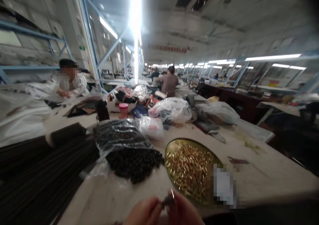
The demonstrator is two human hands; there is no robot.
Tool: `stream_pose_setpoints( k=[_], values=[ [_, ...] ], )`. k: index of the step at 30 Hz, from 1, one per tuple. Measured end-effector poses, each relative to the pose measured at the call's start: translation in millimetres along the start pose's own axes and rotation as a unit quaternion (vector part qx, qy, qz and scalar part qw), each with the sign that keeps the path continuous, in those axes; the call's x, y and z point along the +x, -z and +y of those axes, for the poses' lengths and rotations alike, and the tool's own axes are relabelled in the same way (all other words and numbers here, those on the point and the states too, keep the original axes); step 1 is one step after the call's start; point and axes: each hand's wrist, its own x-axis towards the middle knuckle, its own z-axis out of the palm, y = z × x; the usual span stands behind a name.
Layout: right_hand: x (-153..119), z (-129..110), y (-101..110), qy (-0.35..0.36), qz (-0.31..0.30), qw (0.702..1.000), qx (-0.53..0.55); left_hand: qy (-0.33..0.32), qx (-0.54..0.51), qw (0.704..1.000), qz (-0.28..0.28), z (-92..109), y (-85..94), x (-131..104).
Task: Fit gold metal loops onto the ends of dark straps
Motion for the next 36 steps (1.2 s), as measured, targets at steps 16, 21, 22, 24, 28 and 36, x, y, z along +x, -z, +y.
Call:
stream_pose_setpoints(
  k=[16, 21, 22, 24, 28, 36],
  values=[
    [2, 16, -3, -0.009, 0.007, 0.991, 0.135, -0.105, 0.226, 0.962, 0.114, -23, -9.1, 6],
    [0, 22, -8, -0.029, 0.019, 0.990, 0.140, -0.083, 0.199, 0.973, 0.083, -24, -11.8, 2],
    [-1, 23, -9, -0.030, 0.028, 0.989, 0.141, -0.080, 0.192, 0.975, 0.077, -25, -12.5, 1],
    [-2, 23, -9, -0.026, 0.049, 0.987, 0.148, -0.079, 0.174, 0.979, 0.071, -27, -13.4, 0],
    [-7, 24, -5, -0.044, 0.054, 0.982, 0.173, -0.064, 0.138, 0.986, 0.072, -27, -12.7, -2],
    [-27, 27, -5, -0.033, -0.013, 0.991, 0.129, -0.060, 0.079, 0.995, 0.020, -21, -17.6, -19]
  ],
)
